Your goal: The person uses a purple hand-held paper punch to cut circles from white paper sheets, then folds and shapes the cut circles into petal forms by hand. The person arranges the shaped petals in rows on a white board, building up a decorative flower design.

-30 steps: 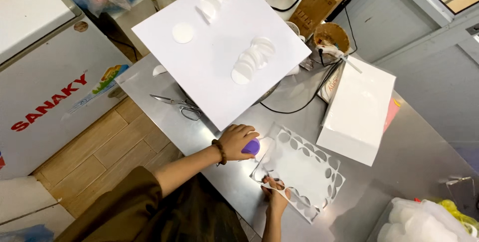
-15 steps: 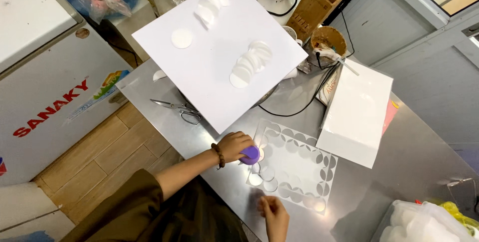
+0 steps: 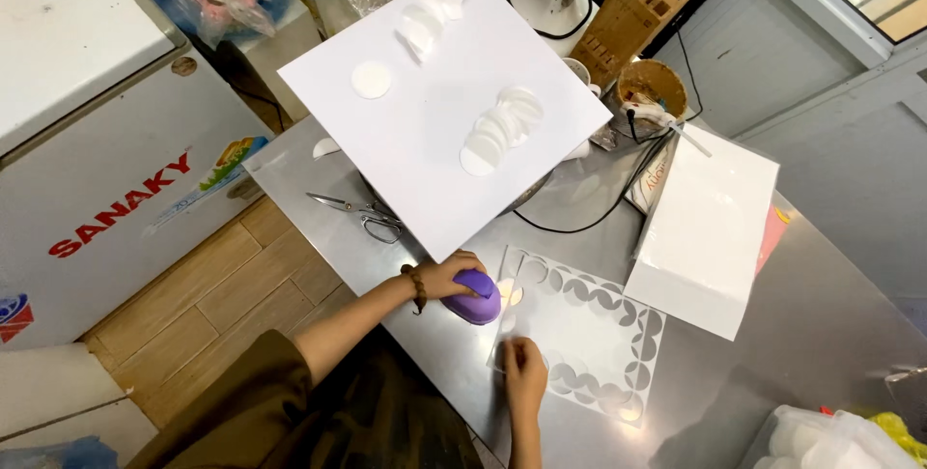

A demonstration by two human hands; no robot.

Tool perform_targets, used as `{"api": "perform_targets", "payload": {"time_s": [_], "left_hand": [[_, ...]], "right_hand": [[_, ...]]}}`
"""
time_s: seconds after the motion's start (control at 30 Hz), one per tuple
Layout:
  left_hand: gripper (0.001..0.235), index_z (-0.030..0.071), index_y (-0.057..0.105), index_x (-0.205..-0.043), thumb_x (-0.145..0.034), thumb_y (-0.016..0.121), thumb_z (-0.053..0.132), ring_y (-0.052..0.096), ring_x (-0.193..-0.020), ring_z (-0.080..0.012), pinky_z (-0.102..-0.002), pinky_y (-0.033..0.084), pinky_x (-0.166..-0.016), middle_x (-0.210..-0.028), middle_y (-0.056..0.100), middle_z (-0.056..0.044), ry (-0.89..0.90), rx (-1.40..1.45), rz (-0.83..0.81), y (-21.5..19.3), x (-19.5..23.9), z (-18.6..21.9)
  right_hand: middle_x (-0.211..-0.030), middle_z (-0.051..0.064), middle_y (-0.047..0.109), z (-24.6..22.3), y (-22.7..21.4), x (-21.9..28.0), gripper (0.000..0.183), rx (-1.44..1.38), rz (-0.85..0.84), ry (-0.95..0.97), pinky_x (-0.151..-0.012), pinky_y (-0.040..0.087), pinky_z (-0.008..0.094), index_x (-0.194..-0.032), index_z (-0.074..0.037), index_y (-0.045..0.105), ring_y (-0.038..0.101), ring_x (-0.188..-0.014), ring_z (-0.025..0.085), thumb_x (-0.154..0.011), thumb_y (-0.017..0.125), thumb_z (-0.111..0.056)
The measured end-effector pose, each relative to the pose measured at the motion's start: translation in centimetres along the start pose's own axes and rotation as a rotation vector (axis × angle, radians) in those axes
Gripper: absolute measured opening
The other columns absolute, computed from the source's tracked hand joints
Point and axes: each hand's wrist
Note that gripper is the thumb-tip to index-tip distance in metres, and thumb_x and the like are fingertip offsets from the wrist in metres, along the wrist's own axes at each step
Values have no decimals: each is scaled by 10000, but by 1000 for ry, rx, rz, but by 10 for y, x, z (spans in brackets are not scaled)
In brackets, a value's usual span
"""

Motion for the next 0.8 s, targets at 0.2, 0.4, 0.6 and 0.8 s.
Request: {"api": "perform_targets", "payload": {"time_s": [0.2,0.4,0.6,0.8], "left_hand": [[475,196,655,-1301,-869,776,351,627,-1206,-234,-376,514,-1051,-1297,652,-80,-349,288,-50,-29,11,-33],[545,44,580,-1371,-901,685,298,664,-1227,-290,-390,573,-995,-1341,658,-171,-609,742,110,-11,21,-91],[596,-10,431,-1471,-957,585,248,625,-1262,-347,-474,585,-985,-1395,594,-217,-538,1142,210,-23,40,-72],[669,9,338,-1540,-997,536,347,536,-1328,-334,-504,544,-1010,-1472,505,-218,-610,1238,235,-12,48,-67]], "right_hand": [[-811,113,714,78,-15,6,272,-217,309,225,-678,499,304,-988,6,700,634,-728,187,-975,682,-265],[-864,112,715,146,-46,9,320,-69,503,329,-730,537,356,-1020,11,696,666,-766,212,-966,740,-302],[-1048,205,702,249,-62,-1,459,-166,494,441,-777,576,397,-1205,7,622,680,-887,266,-857,771,-253],[-1449,357,487,132,-94,-14,1063,383,267,242,-997,529,502,-1464,0,489,567,-1247,451,-537,958,-227]]}}
Point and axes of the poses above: each hand's wrist, its own x-axis away from the middle knuckle, its own y-axis out of the palm, z = x × y
